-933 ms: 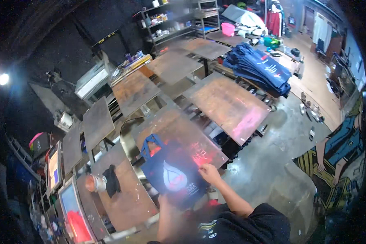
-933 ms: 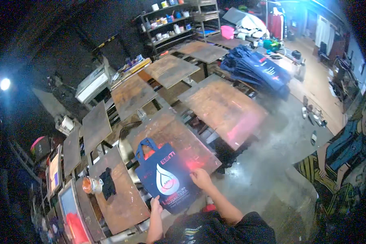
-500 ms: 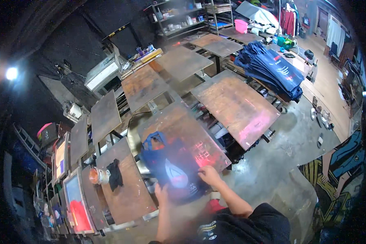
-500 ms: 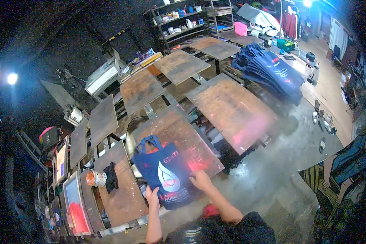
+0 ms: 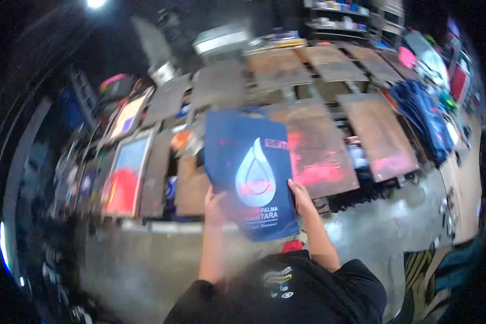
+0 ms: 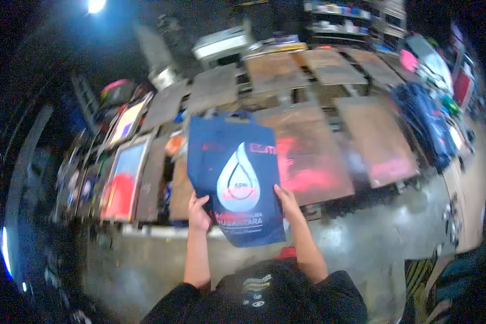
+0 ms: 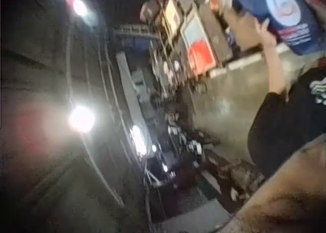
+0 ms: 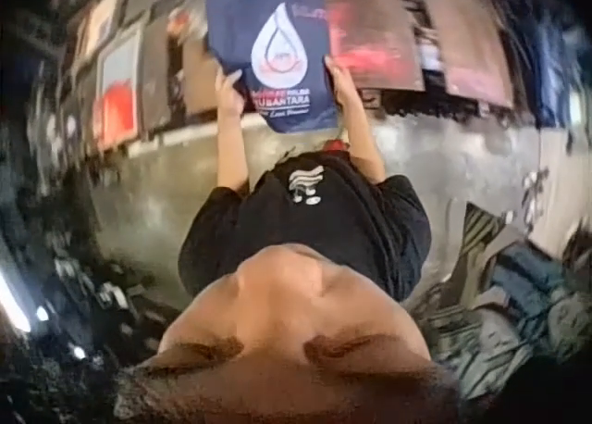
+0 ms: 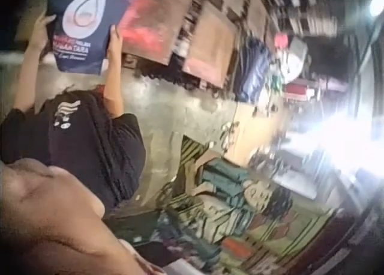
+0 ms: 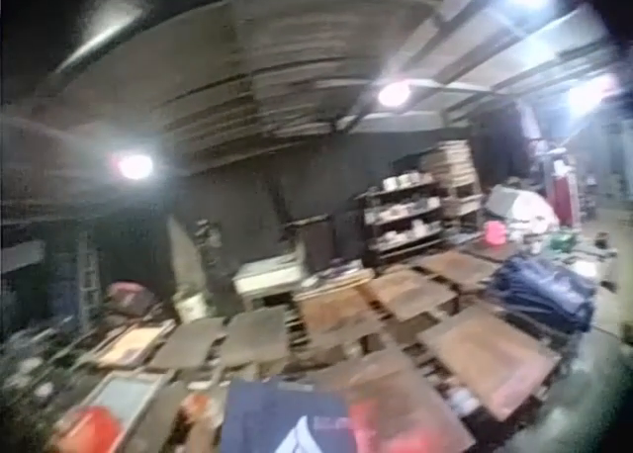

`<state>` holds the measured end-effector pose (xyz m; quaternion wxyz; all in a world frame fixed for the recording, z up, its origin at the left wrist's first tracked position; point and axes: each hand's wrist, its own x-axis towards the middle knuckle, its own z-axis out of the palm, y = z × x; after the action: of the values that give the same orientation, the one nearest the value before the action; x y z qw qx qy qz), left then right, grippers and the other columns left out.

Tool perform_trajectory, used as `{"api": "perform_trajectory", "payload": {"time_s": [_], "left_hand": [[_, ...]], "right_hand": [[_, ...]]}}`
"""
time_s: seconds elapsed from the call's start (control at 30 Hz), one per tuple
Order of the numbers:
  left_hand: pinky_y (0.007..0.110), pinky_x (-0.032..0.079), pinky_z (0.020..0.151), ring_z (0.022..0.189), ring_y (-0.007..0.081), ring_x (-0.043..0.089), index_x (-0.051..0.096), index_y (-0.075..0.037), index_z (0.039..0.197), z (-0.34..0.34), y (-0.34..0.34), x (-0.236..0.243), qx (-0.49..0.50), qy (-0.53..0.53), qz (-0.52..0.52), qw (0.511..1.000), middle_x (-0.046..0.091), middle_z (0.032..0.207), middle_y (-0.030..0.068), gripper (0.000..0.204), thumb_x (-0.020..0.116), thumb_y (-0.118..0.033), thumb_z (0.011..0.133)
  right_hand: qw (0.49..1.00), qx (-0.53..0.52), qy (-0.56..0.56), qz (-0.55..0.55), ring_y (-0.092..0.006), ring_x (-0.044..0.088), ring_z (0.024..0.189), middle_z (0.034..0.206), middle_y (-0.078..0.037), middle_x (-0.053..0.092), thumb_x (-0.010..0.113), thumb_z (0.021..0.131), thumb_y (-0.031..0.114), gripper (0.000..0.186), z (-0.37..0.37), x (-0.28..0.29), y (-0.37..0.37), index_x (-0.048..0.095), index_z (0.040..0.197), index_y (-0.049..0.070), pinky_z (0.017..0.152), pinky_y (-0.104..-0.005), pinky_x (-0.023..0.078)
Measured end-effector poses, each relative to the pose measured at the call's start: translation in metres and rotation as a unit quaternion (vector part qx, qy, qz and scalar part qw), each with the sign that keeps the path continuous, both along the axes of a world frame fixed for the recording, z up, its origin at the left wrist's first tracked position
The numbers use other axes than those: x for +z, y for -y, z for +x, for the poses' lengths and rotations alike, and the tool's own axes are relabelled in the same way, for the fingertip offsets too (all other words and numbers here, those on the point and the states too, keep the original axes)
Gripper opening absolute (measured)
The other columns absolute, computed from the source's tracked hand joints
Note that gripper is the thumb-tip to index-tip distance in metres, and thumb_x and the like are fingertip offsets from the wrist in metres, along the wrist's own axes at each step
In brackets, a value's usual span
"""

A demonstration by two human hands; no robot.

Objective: Screen printing designs onto t-shirts and tote bags using a manual press.

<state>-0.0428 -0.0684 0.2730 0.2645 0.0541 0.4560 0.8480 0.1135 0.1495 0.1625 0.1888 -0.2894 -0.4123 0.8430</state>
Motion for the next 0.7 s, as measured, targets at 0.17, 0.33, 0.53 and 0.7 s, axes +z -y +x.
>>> {"api": "perform_trajectory", "payload": {"time_s": [0.17,0.33,0.53,0.7], "left_hand": [[0.034,0.047,0.095,0.107,0.0204,0.060,0.051,0.002,0.129,-0.021,0.160,-0.015,0.056,-0.063,0.025,0.996,0.064,0.115,0.0102,0.049,0.056,0.004,0.080],[0.032,0.046,0.095,0.105,0.0188,0.060,0.051,0.001,0.128,-0.001,0.299,-0.031,0.182,-0.085,0.003,0.980,0.062,0.117,0.0090,0.046,0.063,-0.003,0.084],[0.031,0.046,0.094,0.104,0.0160,0.059,0.052,-0.001,0.121,0.028,0.455,-0.037,0.310,-0.039,-0.048,0.949,0.062,0.114,0.0081,0.039,0.067,-0.005,0.085],[0.030,0.049,0.090,0.097,0.0154,0.063,0.054,0.002,0.121,0.050,0.532,-0.070,0.416,-0.047,-0.044,0.907,0.066,0.109,0.0079,0.042,0.070,-0.002,0.082]], "right_hand": [[0.989,0.090,-0.087,0.076,-0.0137,0.062,0.098,0.111,-0.005,0.066,0.058,0.095,0.013,0.029,-0.070,-0.008,0.121,0.059,0.121,-0.001,0.087,-0.0292,0.049],[0.972,0.172,-0.102,0.126,-0.0120,0.061,0.095,0.107,-0.004,0.067,0.059,0.094,0.008,0.022,-0.123,-0.004,0.236,0.062,0.115,0.000,0.084,-0.0290,0.049],[0.939,0.294,-0.101,0.146,-0.0135,0.063,0.091,0.104,-0.006,0.068,0.058,0.094,0.007,0.023,-0.184,0.020,0.369,0.062,0.115,-0.001,0.081,-0.0280,0.050],[0.878,0.416,-0.124,0.203,-0.0136,0.062,0.092,0.107,-0.007,0.067,0.058,0.093,0.006,0.027,-0.225,0.023,0.442,0.060,0.118,-0.003,0.083,-0.0279,0.049]]}}
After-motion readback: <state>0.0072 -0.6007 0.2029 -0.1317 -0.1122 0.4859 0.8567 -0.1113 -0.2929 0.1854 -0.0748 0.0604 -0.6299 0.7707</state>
